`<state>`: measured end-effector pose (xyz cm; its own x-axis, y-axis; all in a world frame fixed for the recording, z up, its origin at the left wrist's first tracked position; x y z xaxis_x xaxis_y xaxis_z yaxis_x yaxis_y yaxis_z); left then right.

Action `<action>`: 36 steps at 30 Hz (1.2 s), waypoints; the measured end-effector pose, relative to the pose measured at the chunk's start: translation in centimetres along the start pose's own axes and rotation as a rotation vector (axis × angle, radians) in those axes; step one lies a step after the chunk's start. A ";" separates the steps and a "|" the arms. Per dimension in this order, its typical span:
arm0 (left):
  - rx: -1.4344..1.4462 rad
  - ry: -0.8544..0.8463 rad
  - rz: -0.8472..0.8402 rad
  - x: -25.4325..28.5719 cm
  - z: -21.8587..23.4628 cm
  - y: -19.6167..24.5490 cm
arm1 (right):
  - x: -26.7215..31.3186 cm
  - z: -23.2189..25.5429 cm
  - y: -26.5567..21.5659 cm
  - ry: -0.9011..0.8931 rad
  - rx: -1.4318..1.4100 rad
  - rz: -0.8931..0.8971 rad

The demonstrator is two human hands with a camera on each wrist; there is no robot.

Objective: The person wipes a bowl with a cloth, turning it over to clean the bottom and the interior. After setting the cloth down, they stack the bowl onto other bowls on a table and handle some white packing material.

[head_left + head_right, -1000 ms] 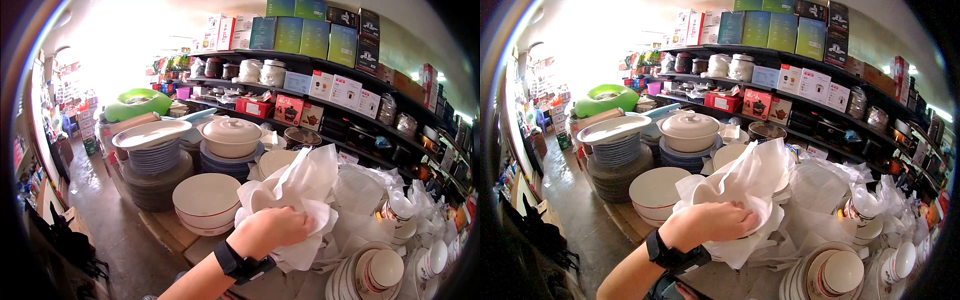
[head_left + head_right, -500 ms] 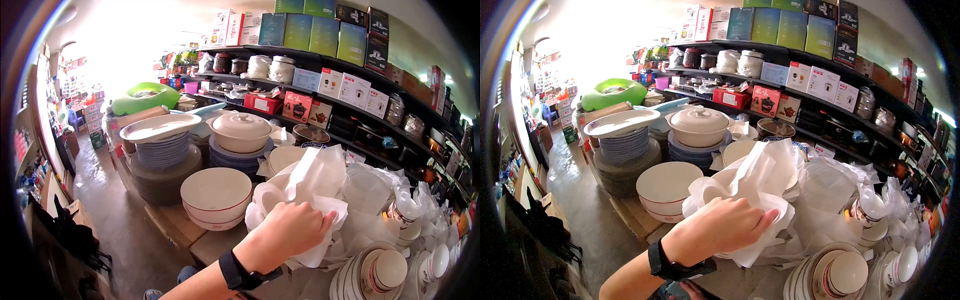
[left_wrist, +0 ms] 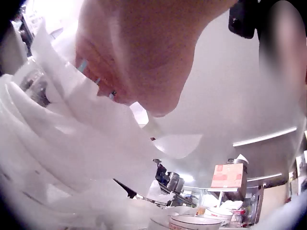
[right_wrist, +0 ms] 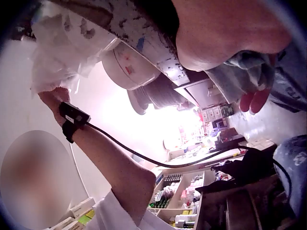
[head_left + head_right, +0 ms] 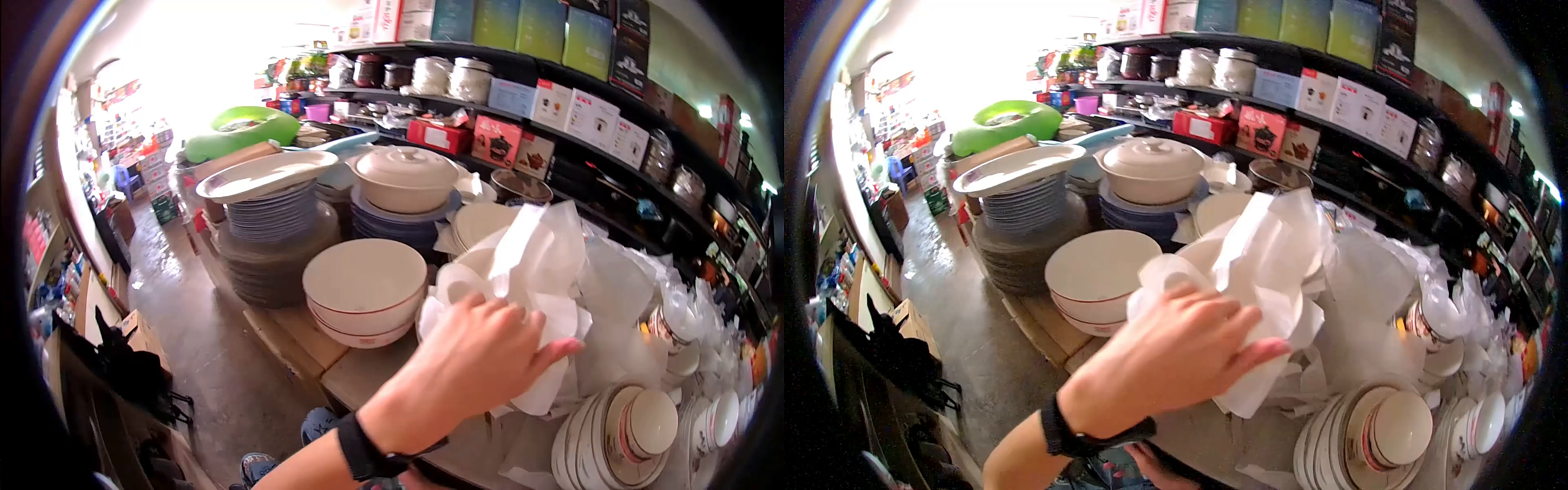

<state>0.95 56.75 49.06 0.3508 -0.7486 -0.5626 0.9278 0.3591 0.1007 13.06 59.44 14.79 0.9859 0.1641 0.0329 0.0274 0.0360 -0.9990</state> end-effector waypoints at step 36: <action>0.886 0.067 0.614 11.3 -16.9 -5.5 | -2.3 -3.4 13.6 -0.131 -0.241 0.173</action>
<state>-2.30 55.75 28.34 0.8046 -0.5362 -0.2551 0.3667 0.1109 0.9237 11.75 56.25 1.06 0.9500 0.2739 -0.1502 -0.0852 -0.2354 -0.9682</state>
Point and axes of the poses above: each hand's wrist, its own x-axis away from the middle knuckle, its own z-axis out of the back of the hand, y = z × x, the point moved 2 cm from there along -x, towards the middle knuckle, and after that the axes turned 7 degrees about -x, right-handed, at the moved point
